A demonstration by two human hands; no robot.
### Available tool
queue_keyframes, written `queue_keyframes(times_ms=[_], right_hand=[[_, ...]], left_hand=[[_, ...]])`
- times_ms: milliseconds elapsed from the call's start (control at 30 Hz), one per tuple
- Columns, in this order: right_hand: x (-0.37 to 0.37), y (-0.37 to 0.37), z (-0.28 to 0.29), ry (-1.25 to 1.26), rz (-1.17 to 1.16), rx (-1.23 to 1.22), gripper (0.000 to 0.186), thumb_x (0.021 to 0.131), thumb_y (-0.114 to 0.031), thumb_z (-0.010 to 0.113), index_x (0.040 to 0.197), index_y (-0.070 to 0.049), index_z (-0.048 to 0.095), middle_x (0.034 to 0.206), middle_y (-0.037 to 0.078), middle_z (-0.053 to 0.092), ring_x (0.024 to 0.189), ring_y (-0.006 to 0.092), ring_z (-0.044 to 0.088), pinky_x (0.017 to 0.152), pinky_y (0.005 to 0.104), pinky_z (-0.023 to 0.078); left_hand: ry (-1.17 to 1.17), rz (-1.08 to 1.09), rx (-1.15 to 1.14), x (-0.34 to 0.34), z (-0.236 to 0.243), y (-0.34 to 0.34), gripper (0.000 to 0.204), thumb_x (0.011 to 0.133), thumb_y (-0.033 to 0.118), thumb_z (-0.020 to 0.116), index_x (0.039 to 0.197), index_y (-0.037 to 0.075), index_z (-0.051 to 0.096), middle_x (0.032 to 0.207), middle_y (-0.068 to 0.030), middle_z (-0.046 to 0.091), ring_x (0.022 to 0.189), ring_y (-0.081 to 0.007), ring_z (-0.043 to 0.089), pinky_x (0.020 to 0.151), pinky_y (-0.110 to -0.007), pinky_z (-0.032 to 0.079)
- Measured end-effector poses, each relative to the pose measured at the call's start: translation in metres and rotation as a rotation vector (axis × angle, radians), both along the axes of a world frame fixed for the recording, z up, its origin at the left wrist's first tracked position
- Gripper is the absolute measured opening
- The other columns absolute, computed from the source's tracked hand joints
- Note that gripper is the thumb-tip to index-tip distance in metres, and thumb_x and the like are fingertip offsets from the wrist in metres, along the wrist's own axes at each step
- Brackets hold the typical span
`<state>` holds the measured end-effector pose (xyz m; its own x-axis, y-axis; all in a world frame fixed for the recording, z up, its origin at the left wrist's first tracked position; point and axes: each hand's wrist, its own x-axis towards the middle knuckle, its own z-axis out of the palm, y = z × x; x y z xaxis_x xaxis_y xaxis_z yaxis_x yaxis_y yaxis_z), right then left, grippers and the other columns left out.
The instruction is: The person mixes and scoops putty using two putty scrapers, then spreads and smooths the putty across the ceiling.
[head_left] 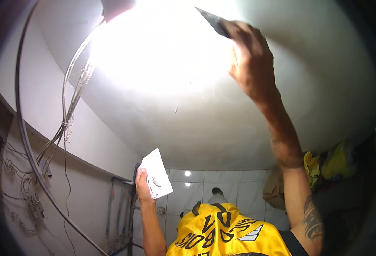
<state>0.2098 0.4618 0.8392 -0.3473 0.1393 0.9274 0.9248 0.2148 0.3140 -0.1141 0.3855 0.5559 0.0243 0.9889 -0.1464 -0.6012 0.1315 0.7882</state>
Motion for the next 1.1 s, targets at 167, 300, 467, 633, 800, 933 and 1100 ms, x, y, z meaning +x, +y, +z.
queue_keyframes(times_ms=[167, 300, 467, 633, 800, 933, 1100], right_hand=[[-0.007, 0.043, 0.069, -0.143, 0.027, 0.255, 0.012, 0.091, -0.006, 0.057, 0.103, -0.002, 0.060, 0.089, 0.012, 0.059, 0.082, 0.0234, 0.061, 0.070, 0.0332, 0.053], [-0.009, 0.063, 0.084, -0.150, -0.136, 0.144, 0.012, 0.096, -0.012, 0.055, 0.106, -0.005, 0.056, 0.093, 0.009, 0.061, 0.078, 0.0234, 0.062, 0.069, 0.0347, 0.054], [-0.014, 0.060, 0.091, -0.075, -0.281, 0.091, 0.013, 0.094, -0.014, 0.056, 0.103, -0.004, 0.059, 0.095, 0.010, 0.060, 0.080, 0.0221, 0.060, 0.073, 0.0369, 0.054], [-0.010, 0.051, 0.044, -0.241, -0.287, 0.154, 0.025, 0.086, -0.008, 0.061, 0.111, -0.004, 0.064, 0.110, 0.011, 0.062, 0.099, 0.0249, 0.060, 0.086, 0.0379, 0.051], [-0.006, 0.052, -0.050, -0.384, -0.277, 0.133, 0.023, 0.082, -0.012, 0.063, 0.102, -0.001, 0.068, 0.108, 0.018, 0.062, 0.105, 0.0317, 0.058, 0.090, 0.0478, 0.048], [0.002, 0.026, -0.128, -0.400, -0.294, -0.030, 0.026, 0.082, -0.014, 0.062, 0.103, -0.001, 0.068, 0.107, 0.019, 0.061, 0.105, 0.0328, 0.057, 0.092, 0.0490, 0.047], [-0.018, -0.001, -0.121, -0.371, -0.131, -0.301, 0.024, 0.080, -0.015, 0.062, 0.099, 0.000, 0.066, 0.101, 0.016, 0.062, 0.097, 0.0302, 0.058, 0.086, 0.0441, 0.048]], left_hand=[[-0.064, 0.004, -0.004, 0.004, 0.001, -0.001, 0.035, 0.099, 0.016, 0.041, 0.129, -0.001, 0.047, 0.111, -0.0111, 0.063, 0.092, -0.0190, 0.066, 0.081, -0.031, 0.055], [-0.065, 0.017, 0.010, -0.002, 0.004, -0.003, 0.035, 0.099, 0.016, 0.041, 0.130, -0.001, 0.047, 0.112, -0.0109, 0.063, 0.093, -0.0188, 0.066, 0.081, -0.031, 0.054], [-0.088, -0.011, 0.015, 0.007, 0.004, 0.001, 0.037, 0.099, 0.016, 0.042, 0.131, -0.001, 0.046, 0.113, -0.0103, 0.063, 0.094, -0.0187, 0.066, 0.081, -0.031, 0.054], [-0.093, -0.025, 0.002, 0.002, 0.003, 0.001, 0.035, 0.100, 0.016, 0.040, 0.129, -0.002, 0.046, 0.114, -0.0133, 0.062, 0.097, -0.0204, 0.065, 0.085, -0.032, 0.054], [-0.100, -0.017, -0.037, -0.001, 0.006, 0.000, 0.037, 0.099, 0.015, 0.041, 0.132, -0.002, 0.045, 0.113, -0.0104, 0.062, 0.093, -0.0170, 0.065, 0.080, -0.030, 0.054], [-0.079, -0.053, -0.031, 0.008, 0.012, 0.001, 0.037, 0.099, 0.016, 0.041, 0.132, -0.001, 0.045, 0.113, -0.0104, 0.062, 0.093, -0.0170, 0.065, 0.080, -0.030, 0.055], [-0.059, 0.000, 0.012, -0.004, 0.019, -0.002, 0.037, 0.100, 0.016, 0.041, 0.132, -0.001, 0.045, 0.113, -0.0105, 0.062, 0.093, -0.0174, 0.066, 0.080, -0.030, 0.055]])
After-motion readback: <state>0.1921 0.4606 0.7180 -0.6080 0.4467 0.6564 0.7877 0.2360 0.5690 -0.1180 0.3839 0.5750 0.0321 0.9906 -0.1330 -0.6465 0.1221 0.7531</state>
